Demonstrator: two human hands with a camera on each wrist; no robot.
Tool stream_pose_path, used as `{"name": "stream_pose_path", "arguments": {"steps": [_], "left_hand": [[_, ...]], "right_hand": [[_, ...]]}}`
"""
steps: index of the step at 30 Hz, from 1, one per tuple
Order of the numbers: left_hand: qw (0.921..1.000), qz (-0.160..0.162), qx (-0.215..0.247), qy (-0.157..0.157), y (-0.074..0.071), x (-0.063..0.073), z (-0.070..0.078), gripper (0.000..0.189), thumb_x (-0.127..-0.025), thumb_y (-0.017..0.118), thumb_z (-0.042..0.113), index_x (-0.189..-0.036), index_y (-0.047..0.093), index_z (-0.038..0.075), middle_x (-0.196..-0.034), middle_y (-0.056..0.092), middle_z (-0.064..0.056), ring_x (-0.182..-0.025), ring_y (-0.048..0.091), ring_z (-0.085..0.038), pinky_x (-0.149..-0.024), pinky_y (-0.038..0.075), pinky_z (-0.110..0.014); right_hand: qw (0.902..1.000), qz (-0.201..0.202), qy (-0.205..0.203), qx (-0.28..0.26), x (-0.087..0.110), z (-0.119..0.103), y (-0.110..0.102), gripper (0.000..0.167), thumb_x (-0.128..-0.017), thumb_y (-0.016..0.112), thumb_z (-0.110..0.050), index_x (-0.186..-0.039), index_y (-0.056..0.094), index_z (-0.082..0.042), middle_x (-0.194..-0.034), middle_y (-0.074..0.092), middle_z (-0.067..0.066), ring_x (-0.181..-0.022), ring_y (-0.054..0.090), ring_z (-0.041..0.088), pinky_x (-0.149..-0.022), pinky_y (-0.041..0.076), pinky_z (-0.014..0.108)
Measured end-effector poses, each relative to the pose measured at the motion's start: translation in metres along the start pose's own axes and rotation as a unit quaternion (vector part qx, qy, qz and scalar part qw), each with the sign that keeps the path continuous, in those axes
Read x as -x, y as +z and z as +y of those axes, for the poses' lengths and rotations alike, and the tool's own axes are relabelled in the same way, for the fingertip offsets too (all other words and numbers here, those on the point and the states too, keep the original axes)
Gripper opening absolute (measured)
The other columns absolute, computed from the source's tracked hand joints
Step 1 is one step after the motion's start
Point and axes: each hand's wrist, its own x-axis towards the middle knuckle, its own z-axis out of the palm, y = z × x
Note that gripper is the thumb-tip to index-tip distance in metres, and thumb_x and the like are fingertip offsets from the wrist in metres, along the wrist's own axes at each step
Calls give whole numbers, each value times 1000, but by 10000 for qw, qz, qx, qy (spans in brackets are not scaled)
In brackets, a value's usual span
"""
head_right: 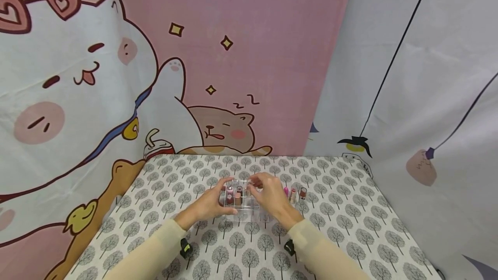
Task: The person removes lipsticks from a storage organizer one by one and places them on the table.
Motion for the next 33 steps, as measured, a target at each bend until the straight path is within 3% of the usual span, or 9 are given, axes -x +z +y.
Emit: {"name": "stream_pose_path", "arguments": {"steps": [14,19,33], "left_hand": [[10000,20,-46,45,1,-1,-2,117,-91,103,41,-182,31,30,-162,68,-24,-136,75,-42,-121,60,-68],[10000,27,-25,38,1,-1,-2,118,-90,104,41,-183,30,30,-161,69,-24,-133,76,-40,-120,61,-67],[10000,12,-85,-45,2,-2,-2,116,-91,103,41,-182,31,32,-173,59,-26,-144,70,-48,-125,56,-71]], "right_hand": [[9996,193,-90,160,1,2,-11,28,-95,97,-7,-120,85,0,-106,89,14,-89,87,25,-81,75,34],[9997,201,0,148,2,3,-17,29,-96,95,-6,-122,84,-2,-109,89,14,-92,87,26,-83,75,37],[9993,339,-77,169,4,15,-37,27,-96,95,-4,-121,84,-1,-107,89,14,-88,87,26,-80,75,36]]}}
